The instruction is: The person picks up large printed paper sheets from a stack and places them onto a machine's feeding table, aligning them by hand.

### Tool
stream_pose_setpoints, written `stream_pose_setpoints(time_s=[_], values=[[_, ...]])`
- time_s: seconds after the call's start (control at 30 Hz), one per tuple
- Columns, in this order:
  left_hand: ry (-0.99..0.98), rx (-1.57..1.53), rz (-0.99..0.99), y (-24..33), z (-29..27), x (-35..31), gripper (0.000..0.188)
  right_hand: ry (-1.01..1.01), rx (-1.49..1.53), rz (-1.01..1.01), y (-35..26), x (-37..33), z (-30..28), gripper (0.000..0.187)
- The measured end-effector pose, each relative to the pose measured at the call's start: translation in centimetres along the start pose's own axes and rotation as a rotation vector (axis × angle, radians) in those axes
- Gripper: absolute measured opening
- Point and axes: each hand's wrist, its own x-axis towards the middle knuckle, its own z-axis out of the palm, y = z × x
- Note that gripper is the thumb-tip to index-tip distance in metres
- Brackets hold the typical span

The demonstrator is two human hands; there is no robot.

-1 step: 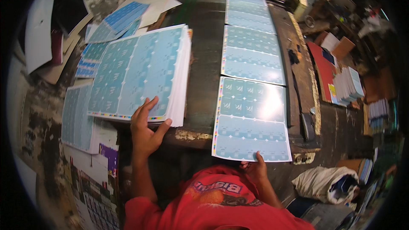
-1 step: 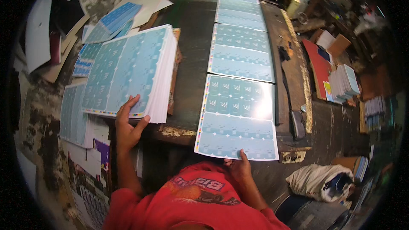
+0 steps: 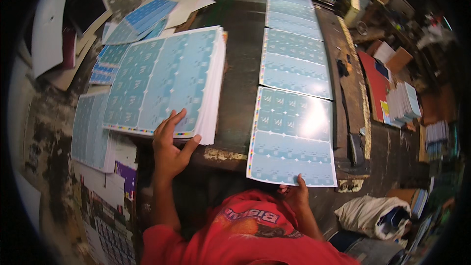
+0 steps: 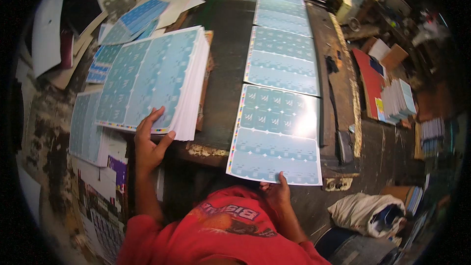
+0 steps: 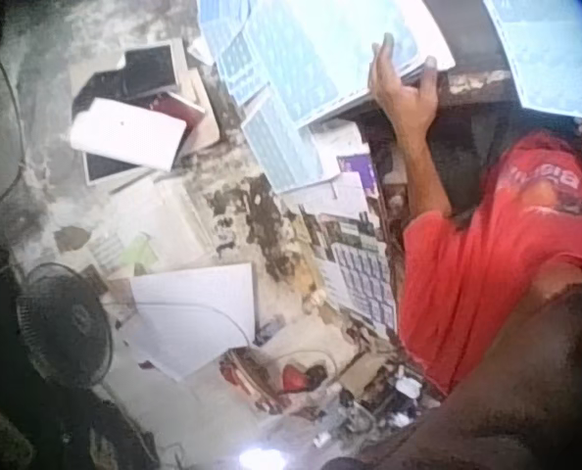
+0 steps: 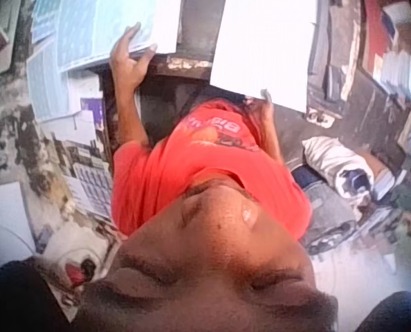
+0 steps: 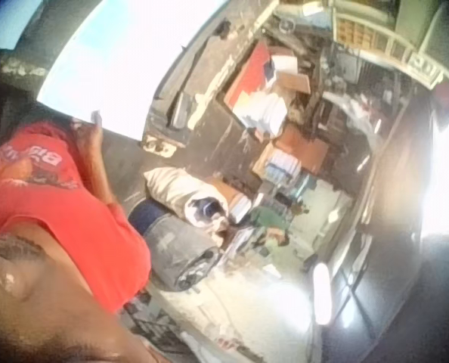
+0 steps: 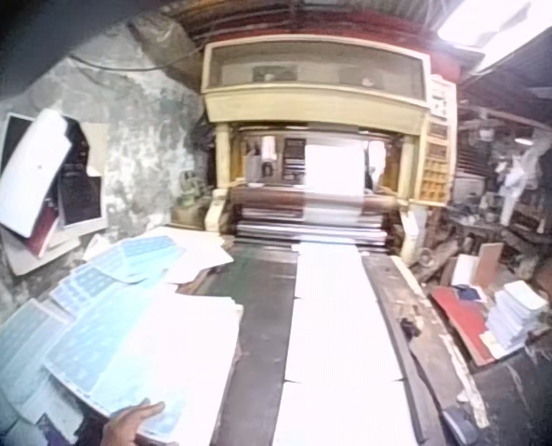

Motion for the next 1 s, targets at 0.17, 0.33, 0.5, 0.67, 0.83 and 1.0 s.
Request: stream_pose_setpoints(time_s=[0.17, 0.33, 0.5, 0.67, 0.83, 1.0], values=[[0.085, 0.073, 0.124, -1.9, 0.3, 0.2, 0.035, 0.093, -0.054, -0.103, 0.0, 2.0, -0.1, 0.062], [0.396, -0.057, -0.026, -3.1, 2.1, 0.0, 0.027, 0.270, -0.015, -0.171, 0.0, 1.1, 2.2, 0.058], [0.678, -0.326, -0.139, -2.9, 3.6, 1.0, 0.041, -0.245, -0.130, -0.068, -4.6, 0.2, 12.9, 0.061], [0.750, -0.409, -0.229, -2.9, 3.3, 1.4, 0.052, -0.759, -0.178, -0.133, -10.4, 11.5, 36.8, 0.062], [0.716, -0.293, -0.169, -3.6, 5.5, 2.0, 0.043, -0.634, -0.530, -0.064, -16.8, 21.6, 50.4, 0.048], [0.503, -0.011, -0.081, -3.2, 2.9, 0.8, 0.039, -0.816, -1.417, -0.773, -10.7, 16.0, 57.0, 0.044]])
